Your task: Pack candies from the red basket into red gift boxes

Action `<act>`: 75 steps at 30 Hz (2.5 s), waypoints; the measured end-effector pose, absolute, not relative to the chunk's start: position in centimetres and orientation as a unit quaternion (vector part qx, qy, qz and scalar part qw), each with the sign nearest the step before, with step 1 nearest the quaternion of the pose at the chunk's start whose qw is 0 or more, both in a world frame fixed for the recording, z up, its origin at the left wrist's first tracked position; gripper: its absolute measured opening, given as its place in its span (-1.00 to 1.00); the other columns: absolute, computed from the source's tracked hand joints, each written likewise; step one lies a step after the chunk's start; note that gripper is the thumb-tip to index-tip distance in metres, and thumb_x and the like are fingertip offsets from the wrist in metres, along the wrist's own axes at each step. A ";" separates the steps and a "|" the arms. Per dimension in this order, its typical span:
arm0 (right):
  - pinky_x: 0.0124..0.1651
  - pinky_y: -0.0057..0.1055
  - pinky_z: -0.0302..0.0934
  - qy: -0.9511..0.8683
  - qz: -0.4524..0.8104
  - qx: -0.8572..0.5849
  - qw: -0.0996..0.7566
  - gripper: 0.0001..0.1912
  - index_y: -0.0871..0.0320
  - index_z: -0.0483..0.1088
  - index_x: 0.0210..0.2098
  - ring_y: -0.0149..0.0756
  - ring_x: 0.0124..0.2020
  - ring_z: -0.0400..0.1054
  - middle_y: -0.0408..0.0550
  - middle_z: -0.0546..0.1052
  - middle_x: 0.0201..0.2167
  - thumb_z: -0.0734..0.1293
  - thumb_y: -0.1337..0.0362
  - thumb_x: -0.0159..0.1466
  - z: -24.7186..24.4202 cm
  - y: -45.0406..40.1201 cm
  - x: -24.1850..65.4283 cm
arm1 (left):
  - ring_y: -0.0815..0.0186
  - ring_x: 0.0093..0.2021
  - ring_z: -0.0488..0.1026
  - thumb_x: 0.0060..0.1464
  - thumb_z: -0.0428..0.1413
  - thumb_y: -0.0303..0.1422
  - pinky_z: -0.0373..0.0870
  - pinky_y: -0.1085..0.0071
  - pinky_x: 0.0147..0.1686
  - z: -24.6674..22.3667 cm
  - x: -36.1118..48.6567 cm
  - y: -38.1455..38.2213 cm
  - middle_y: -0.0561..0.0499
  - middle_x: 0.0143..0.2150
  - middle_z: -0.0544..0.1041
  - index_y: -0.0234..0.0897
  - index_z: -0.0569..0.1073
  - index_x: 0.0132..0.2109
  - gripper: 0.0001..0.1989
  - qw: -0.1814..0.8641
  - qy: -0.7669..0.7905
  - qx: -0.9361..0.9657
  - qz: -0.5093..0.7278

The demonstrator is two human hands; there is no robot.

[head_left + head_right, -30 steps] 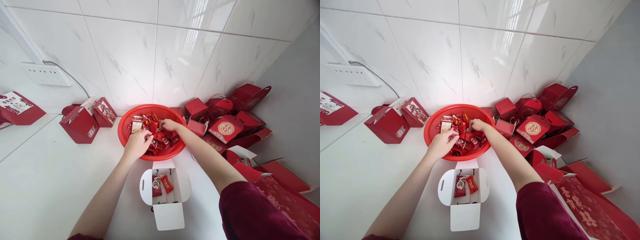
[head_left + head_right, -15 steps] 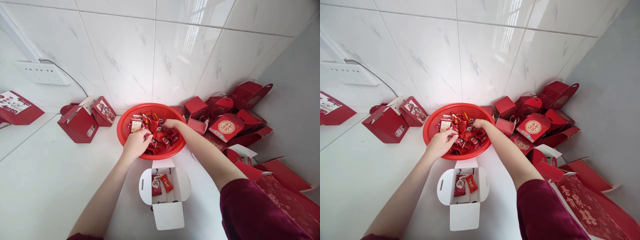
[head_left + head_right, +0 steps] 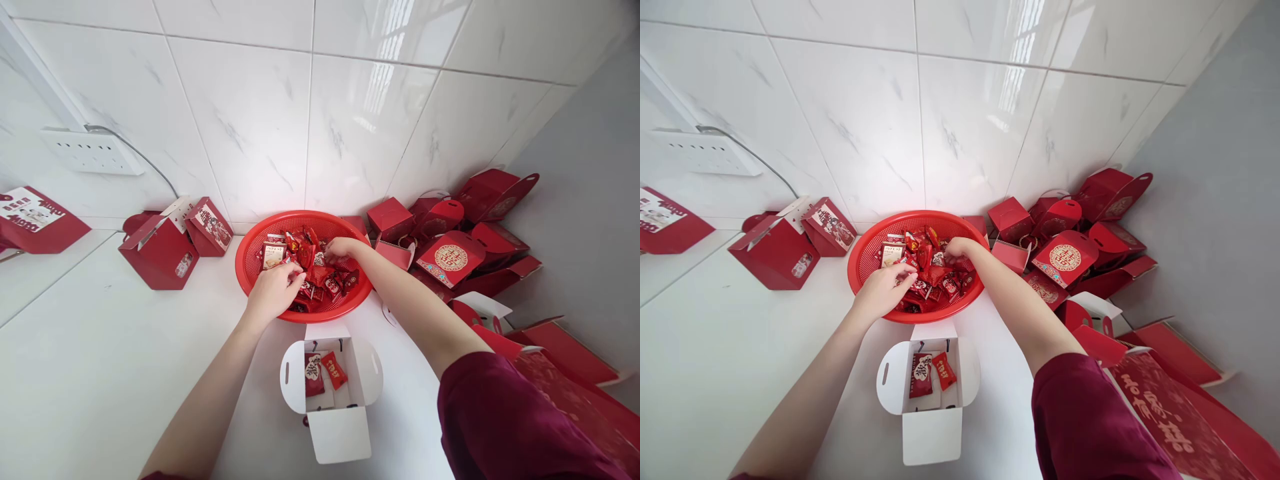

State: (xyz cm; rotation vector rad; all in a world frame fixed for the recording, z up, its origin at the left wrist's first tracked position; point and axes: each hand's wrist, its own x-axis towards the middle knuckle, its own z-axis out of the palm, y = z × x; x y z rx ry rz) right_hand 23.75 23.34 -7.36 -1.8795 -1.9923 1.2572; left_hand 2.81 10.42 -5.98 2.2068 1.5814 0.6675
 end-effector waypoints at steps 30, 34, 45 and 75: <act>-0.03 -0.30 0.29 -0.699 0.438 -0.408 0.391 -0.76 0.09 0.41 -0.22 -0.26 -0.17 0.40 -0.09 0.53 -0.25 0.21 0.09 0.40 -1.6 3.5 27.7 | 0.39 -0.39 0.41 0.18 0.16 -0.18 0.33 0.48 -0.34 -1.6 4.1 6.6 0.07 -0.45 0.47 -0.30 0.46 -0.42 -0.70 0.453 0.401 0.707 0.368; -0.05 -0.29 0.29 -0.708 0.434 -0.409 0.378 -0.76 0.09 0.42 -0.22 -0.26 -0.19 0.40 -0.10 0.52 -0.26 0.22 0.10 0.41 -1.4 3.4 27.9 | 0.39 -0.40 0.41 0.17 0.17 -0.19 0.34 0.49 -0.35 -1.6 4.0 6.5 0.07 -0.46 0.47 -0.31 0.47 -0.42 -0.70 0.454 0.394 0.705 0.376; -0.06 -0.29 0.30 -0.719 0.407 -0.417 0.379 -0.75 0.07 0.41 -0.25 -0.25 -0.20 0.41 -0.09 0.54 -0.27 0.21 0.09 0.41 -1.2 3.2 27.8 | 0.25 -0.21 0.51 0.08 0.23 -0.14 0.46 0.34 -0.14 -2.1 4.2 6.9 -0.02 -0.27 0.57 -0.27 0.52 -0.28 -0.73 0.554 0.383 0.636 0.377; 0.06 -0.13 0.37 -0.686 0.481 -0.346 0.423 -0.71 0.09 0.41 0.04 -0.21 -0.05 0.44 0.00 0.51 -0.02 0.33 0.27 0.32 -1.0 2.9 27.1 | 0.21 0.04 0.48 0.15 0.05 -0.58 0.44 0.24 0.05 -0.8 3.8 5.3 -0.08 0.07 0.48 -0.19 0.43 -0.06 -0.74 -0.094 0.268 0.896 0.341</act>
